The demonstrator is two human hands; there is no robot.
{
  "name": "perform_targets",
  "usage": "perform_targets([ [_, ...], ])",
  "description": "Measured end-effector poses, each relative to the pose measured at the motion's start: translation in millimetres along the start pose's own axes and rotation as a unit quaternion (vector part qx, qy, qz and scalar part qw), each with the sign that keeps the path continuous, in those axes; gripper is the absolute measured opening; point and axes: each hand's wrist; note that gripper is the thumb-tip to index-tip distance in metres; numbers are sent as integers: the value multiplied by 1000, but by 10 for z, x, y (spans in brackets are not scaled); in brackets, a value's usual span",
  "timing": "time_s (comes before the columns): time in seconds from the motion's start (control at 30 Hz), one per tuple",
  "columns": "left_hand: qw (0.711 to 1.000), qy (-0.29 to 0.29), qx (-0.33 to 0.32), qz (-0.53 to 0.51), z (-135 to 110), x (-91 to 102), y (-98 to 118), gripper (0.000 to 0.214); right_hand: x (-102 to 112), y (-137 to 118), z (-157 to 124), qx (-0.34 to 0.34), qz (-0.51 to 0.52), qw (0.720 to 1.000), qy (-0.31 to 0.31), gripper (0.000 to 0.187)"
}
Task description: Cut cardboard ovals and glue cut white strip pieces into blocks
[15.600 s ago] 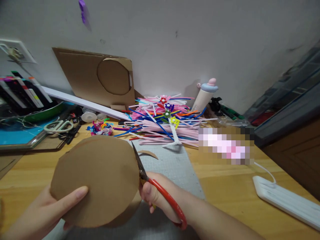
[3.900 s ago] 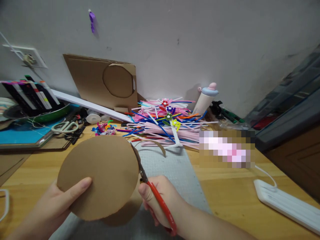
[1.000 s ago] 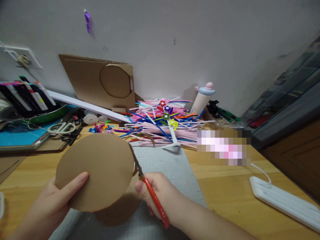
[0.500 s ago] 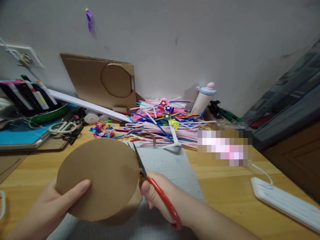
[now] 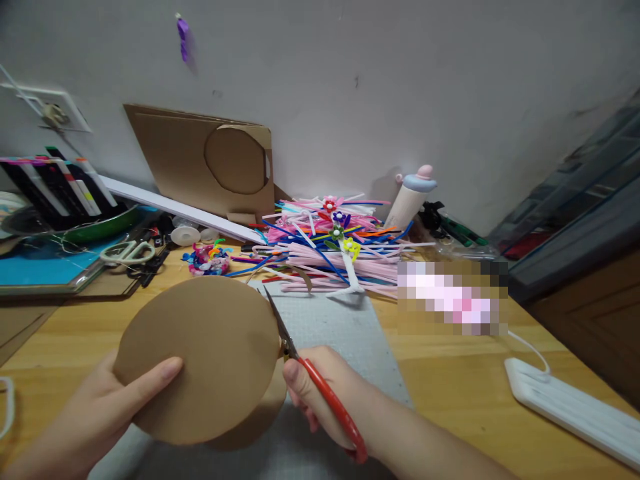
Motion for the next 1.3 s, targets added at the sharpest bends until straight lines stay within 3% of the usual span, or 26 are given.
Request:
perform_targets([
  [0.33, 1000, -19, 18, 7, 98, 120, 17, 54, -4, -29, -19, -37, -47, 998, 11, 72],
  [0.67, 1000, -9, 25, 10, 165, 219, 42, 52, -28, -5, 21, -46, -8, 999, -2, 72],
  [0.9, 998, -33, 54, -8, 162, 247, 101, 45, -42, 59, 29, -32, 10, 999, -24, 70],
  [1.03, 997, -6, 63, -34, 121, 200, 100, 44, -17, 125, 60, -21, 93, 995, -3, 66],
  [1.13, 997, -5, 69, -27, 186, 209, 63, 42, 82, 189, 146, -50, 275, 959, -51, 65],
  [1.23, 996, -20, 78, -36, 324, 237, 21, 43, 251, 259, 271, -127, 483, 855, -142, 70],
  [1.3, 996, -3, 68, -60, 403, 238, 9, 42, 366, 306, 338, -125, 568, 798, -159, 72],
])
Point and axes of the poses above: each hand's wrist, its own z-axis towards the middle knuckle, its own x-axis out of the back of the hand, y = z × x, and after that the axes turned 6 degrees about -z, right-handed
